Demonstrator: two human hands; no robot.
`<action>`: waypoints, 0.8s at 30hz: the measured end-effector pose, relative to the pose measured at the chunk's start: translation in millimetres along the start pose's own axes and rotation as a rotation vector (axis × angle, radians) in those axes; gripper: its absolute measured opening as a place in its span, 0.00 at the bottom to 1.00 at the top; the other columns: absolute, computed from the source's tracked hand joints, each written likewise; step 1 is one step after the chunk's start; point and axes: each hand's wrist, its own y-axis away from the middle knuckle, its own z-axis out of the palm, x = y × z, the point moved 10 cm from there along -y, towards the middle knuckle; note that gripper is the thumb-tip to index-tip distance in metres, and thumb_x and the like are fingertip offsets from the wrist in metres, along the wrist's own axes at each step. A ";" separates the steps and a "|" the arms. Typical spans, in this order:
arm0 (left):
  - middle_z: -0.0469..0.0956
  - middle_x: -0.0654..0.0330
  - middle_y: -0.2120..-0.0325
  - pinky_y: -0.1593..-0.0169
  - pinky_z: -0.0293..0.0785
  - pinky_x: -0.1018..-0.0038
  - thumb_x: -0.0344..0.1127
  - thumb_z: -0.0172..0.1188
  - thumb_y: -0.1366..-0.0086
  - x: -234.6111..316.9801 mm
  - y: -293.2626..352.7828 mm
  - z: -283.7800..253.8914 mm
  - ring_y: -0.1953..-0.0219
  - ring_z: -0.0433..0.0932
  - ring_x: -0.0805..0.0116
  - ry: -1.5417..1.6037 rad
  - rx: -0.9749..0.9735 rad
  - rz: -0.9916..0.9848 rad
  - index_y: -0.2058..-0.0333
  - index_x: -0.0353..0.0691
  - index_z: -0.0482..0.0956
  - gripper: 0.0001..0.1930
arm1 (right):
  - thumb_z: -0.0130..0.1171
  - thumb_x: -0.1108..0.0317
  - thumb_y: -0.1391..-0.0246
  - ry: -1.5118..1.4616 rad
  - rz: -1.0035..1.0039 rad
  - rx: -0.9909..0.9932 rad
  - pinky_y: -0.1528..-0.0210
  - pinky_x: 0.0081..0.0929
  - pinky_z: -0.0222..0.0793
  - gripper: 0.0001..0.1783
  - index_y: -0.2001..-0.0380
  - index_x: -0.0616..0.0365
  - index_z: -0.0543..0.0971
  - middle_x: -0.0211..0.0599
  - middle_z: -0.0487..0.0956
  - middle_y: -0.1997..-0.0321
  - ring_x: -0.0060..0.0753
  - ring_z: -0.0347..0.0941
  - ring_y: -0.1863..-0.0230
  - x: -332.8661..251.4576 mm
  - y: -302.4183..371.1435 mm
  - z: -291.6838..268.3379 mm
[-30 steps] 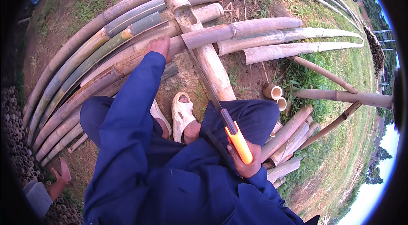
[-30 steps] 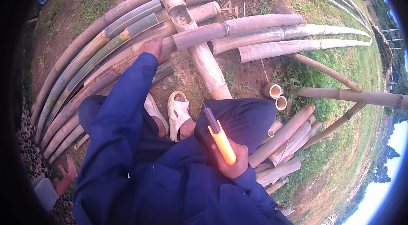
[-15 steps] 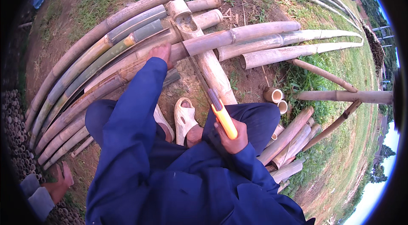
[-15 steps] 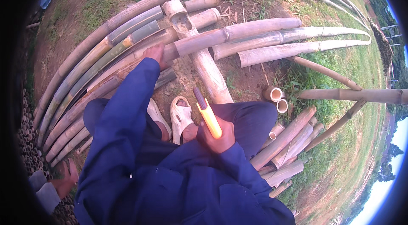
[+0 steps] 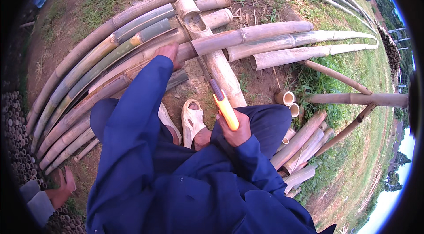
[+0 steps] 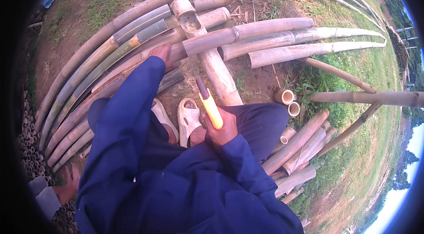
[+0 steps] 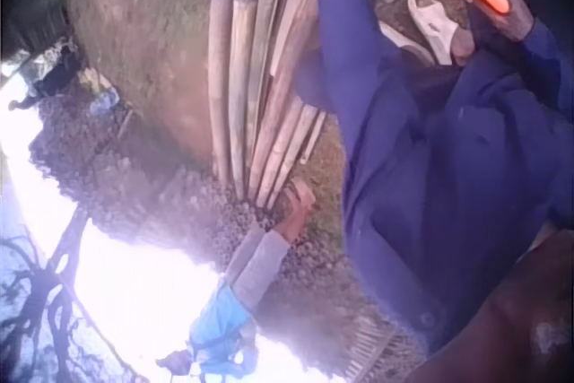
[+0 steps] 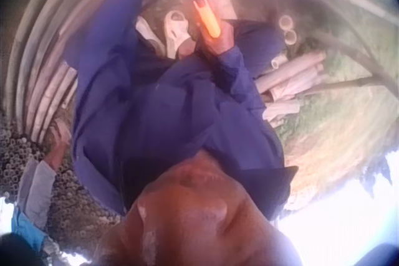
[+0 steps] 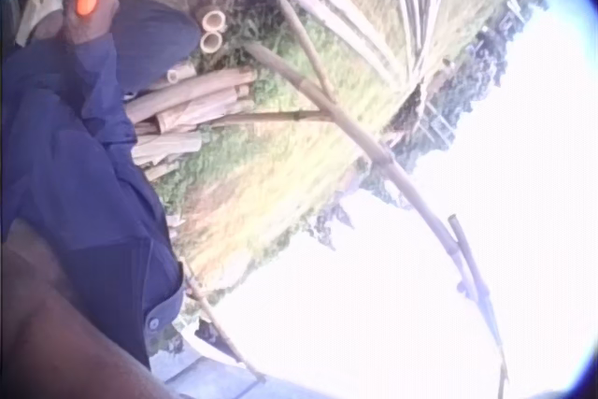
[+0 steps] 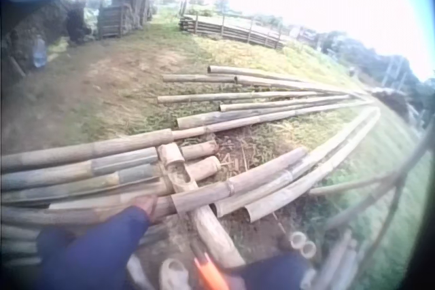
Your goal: The person sits on the ground and uses a hand saw to cut long bamboo poles into shorter sections. They repeatedly position a pole, saw through it, and set the cut piece aside.
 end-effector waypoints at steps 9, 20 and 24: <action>0.85 0.39 0.59 0.48 0.81 0.52 0.41 0.76 0.53 -8.2 -2.6 2.8 0.53 0.84 0.41 0.024 -0.038 -0.010 0.53 0.32 0.74 0.31 | 0.66 0.76 0.41 0.003 0.120 -0.025 0.60 0.24 0.75 0.11 0.55 0.70 0.83 0.41 0.86 0.67 0.23 0.80 0.67 3.7 39.3 -28.4; 0.82 0.49 0.61 0.48 0.77 0.63 0.36 0.77 0.56 6.5 15.3 1.3 0.56 0.83 0.51 -0.196 0.415 0.002 0.60 0.39 0.75 0.25 | 0.67 0.76 0.39 -0.051 0.038 -0.026 0.57 0.21 0.73 0.12 0.54 0.69 0.83 0.32 0.84 0.64 0.18 0.76 0.64 7.5 15.2 7.3; 0.83 0.47 0.61 0.50 0.81 0.58 0.37 0.77 0.56 -14.6 6.4 -7.1 0.57 0.84 0.49 -0.115 0.284 -0.036 0.59 0.36 0.75 0.26 | 0.67 0.77 0.40 0.024 0.079 -0.086 0.58 0.21 0.74 0.12 0.53 0.70 0.83 0.34 0.85 0.64 0.19 0.77 0.64 -18.1 40.2 -16.6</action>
